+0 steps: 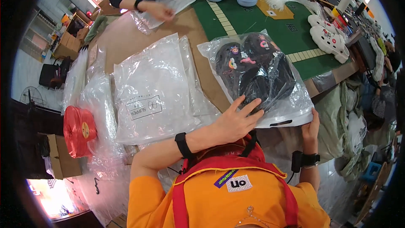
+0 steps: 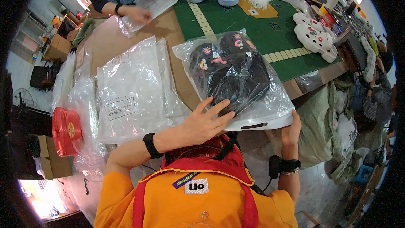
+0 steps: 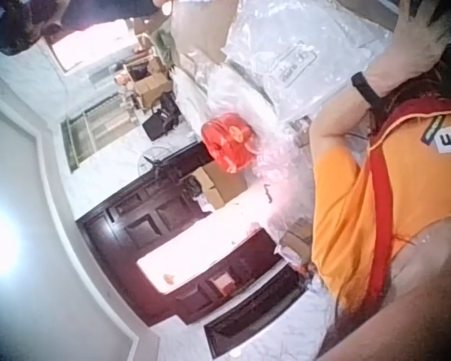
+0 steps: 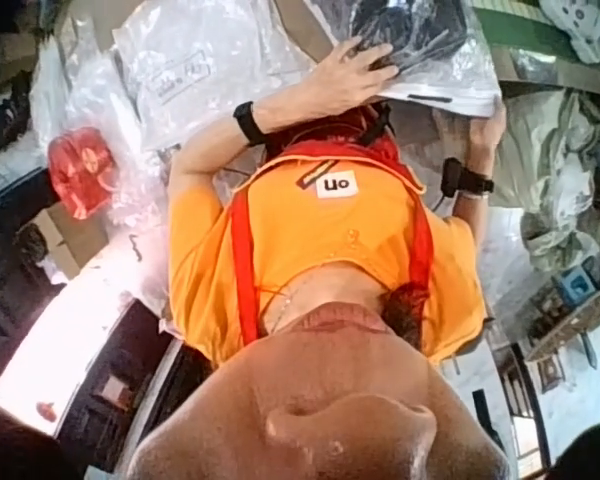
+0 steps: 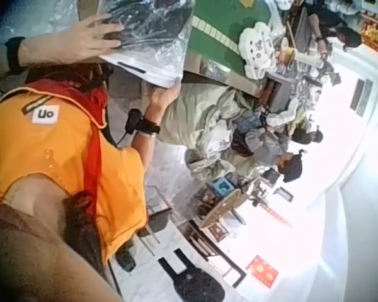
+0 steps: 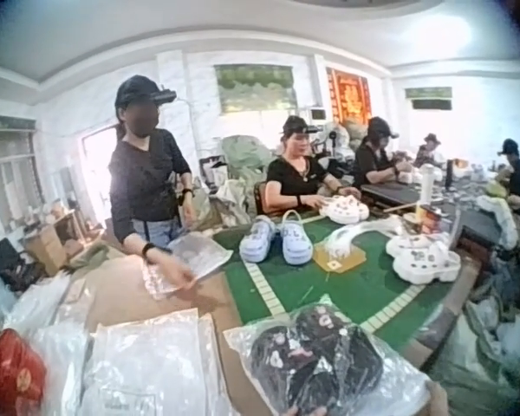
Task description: The recorder is packing decorative clogs (crocs) into individual plastic bags and then placing the packed units into a larger transport bag.
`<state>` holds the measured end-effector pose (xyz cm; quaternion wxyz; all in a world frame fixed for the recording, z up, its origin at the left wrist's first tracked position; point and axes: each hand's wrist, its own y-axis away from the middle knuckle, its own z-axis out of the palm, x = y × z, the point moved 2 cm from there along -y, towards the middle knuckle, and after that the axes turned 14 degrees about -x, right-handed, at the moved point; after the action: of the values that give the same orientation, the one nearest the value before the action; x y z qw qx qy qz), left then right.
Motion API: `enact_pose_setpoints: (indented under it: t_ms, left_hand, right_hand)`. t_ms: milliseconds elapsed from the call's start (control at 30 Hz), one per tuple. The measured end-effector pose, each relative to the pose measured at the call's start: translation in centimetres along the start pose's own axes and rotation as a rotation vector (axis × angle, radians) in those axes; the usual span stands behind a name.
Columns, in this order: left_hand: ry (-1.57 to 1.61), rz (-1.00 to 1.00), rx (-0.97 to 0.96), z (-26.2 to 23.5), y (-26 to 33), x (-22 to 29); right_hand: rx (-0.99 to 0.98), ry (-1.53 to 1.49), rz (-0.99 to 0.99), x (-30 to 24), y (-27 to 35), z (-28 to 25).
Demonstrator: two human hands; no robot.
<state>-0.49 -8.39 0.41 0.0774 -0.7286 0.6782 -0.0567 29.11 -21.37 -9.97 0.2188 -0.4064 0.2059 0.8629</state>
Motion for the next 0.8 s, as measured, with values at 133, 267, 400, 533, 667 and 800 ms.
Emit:
enact_pose_setpoints:
  t_ms: [133,267,400,533,667,800]
  left_hand:
    - [0.011,0.020,0.007,-0.2,1.1,-0.5]
    - [0.028,0.005,0.008,-0.6,1.1,-0.2]
    - [-0.028,-0.016,0.017,-1.4,1.4,0.6]
    - [0.145,-0.030,0.075,-1.5,2.8,1.7]
    - [0.531,-0.384,0.177,-1.9,5.0,-0.7]
    - [1.532,-0.896,0.216,1.4,6.0,-1.9]
  right_hand:
    - [0.103,-0.036,-0.052,-0.3,-0.9,-8.0]
    - [-0.061,0.215,0.050,-3.0,0.6,-1.7]
    - [-0.168,0.658,0.171,-3.5,0.0,3.6]
    - [-0.304,0.660,0.276,-4.1,-0.4,4.2]
    - [-0.303,0.651,0.297,-4.3,0.4,4.8]
    - [-0.308,0.953,0.195,-4.6,-0.2,4.3]
